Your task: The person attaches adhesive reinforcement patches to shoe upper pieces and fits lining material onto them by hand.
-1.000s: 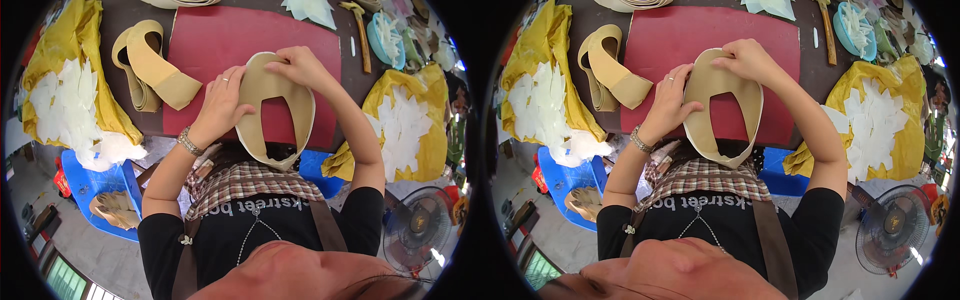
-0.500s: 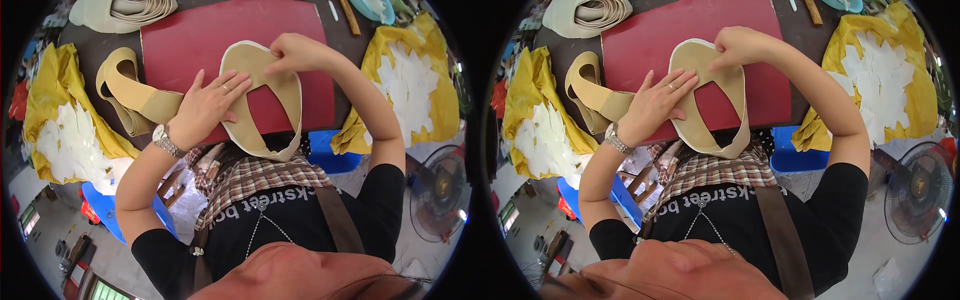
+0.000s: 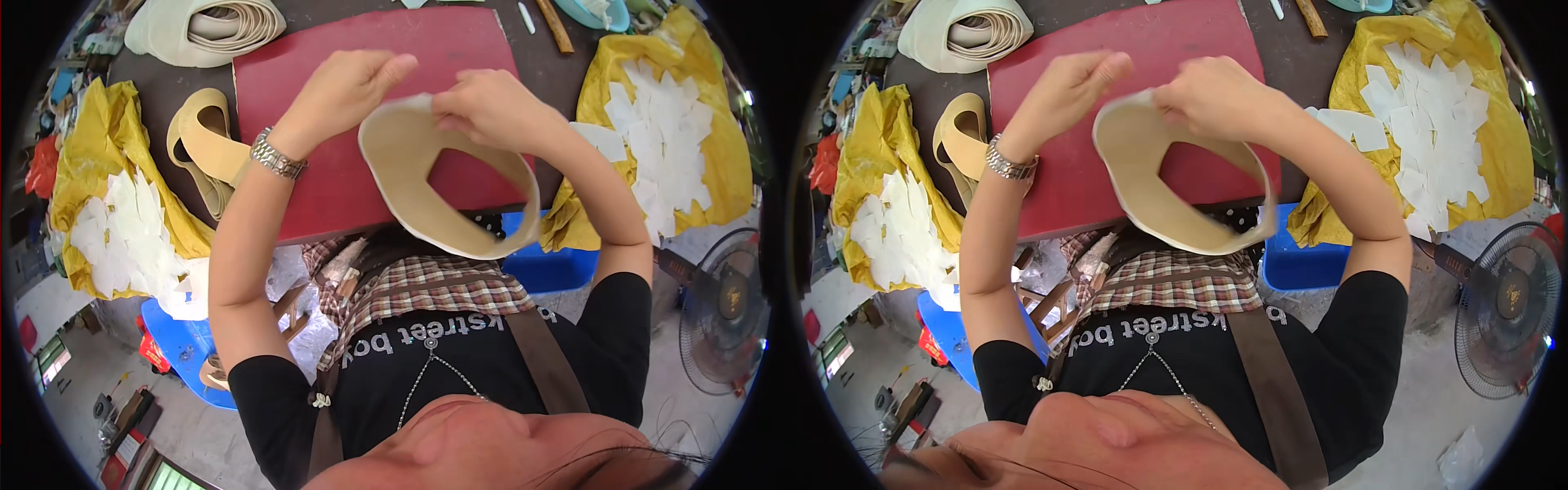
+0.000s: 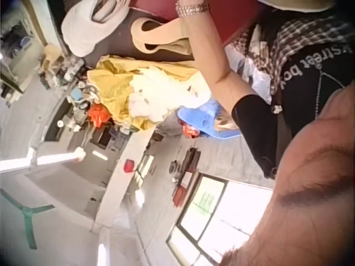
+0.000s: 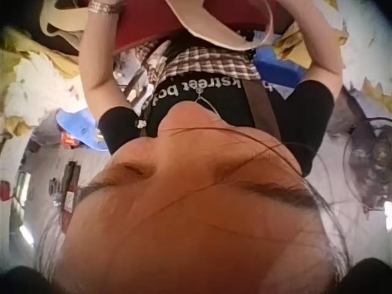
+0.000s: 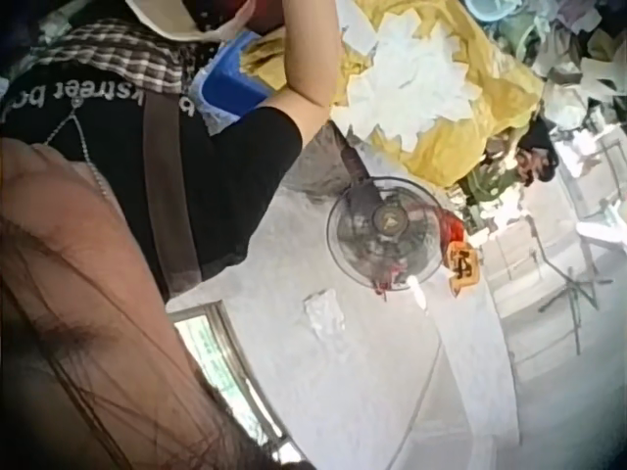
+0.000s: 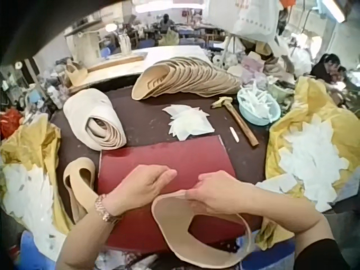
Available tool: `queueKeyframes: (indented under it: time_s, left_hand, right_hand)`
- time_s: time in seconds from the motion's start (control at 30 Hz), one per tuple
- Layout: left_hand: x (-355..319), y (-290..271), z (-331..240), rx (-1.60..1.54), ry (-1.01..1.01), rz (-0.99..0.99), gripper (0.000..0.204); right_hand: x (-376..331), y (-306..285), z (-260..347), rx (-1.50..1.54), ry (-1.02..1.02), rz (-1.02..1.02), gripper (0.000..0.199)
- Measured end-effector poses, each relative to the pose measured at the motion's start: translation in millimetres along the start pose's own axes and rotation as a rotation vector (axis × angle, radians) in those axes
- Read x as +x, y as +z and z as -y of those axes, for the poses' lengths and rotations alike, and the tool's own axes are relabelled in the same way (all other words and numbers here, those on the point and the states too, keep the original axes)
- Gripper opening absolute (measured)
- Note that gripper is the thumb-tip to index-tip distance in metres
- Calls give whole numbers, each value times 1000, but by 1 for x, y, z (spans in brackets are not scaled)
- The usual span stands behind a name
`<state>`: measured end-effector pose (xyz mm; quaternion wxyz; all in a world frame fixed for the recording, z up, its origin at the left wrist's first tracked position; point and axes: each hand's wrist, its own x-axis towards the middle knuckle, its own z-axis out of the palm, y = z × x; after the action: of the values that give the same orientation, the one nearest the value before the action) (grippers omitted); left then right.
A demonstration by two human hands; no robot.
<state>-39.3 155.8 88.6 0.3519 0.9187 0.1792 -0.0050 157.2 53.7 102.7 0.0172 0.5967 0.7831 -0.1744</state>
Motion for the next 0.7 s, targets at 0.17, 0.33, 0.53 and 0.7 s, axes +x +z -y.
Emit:
queueKeyframes:
  time_s: [0.17, 0.33, 0.53, 0.7]
  left_hand:
    - [-24, 3, -27, -420, -93, -153, 29]
    - [-36, 61, -7, -418, -608, -809, 30]
    - [-59, 85, -49, 46, -629, -442, 39]
    - [-8, 16, -14, 233, -525, -802, 64]
  right_hand:
    - [-12, -25, 26, -423, -775, -536, 6]
    - [-24, -16, 16, -475, -592, -539, 13]
    - [-31, 32, 5, 1037, 57, -690, 27]
    - [33, 71, 15, 1247, 212, -790, 57]
